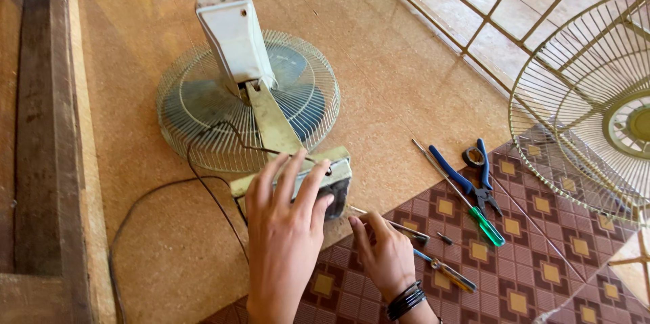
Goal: The person uses a screwdriver to remove screws from the back panel of a standing fan. After removing several screws, the person detaches the back panel and sets it aside.
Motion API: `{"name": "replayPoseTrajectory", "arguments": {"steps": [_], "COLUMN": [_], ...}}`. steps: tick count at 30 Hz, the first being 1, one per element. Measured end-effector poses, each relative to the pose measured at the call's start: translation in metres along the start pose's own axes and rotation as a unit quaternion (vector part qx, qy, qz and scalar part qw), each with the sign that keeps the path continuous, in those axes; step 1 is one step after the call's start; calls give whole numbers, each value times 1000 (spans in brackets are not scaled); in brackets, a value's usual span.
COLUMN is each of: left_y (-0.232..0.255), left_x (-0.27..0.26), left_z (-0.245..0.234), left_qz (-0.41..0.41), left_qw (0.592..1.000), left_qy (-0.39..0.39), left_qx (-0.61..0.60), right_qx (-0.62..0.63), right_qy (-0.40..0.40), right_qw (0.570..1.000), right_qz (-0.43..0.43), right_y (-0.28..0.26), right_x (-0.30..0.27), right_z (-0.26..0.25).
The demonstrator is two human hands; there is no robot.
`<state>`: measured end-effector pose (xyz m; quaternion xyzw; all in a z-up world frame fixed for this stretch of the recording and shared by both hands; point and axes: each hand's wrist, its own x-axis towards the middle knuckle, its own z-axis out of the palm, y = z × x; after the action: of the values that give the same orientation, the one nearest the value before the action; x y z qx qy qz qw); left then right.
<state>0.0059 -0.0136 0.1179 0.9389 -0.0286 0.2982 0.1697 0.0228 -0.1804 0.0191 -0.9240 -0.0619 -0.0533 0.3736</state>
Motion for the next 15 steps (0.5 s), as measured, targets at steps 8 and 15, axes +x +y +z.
{"name": "replayPoseTrajectory", "arguments": {"steps": [8, 15], "left_y": [47, 61], "left_x": [-8, -29], "left_z": [24, 104], "left_qz": [126, 130], "left_qw": [987, 986], "left_qy": [26, -73], "left_qx": [-98, -71], "right_qx": [105, 191], "right_qy": [-94, -16], "right_qw": [990, 980], "right_qz": [28, -60], "right_y": [103, 124], "right_x": [-23, -22], "right_z": [25, 46]}}
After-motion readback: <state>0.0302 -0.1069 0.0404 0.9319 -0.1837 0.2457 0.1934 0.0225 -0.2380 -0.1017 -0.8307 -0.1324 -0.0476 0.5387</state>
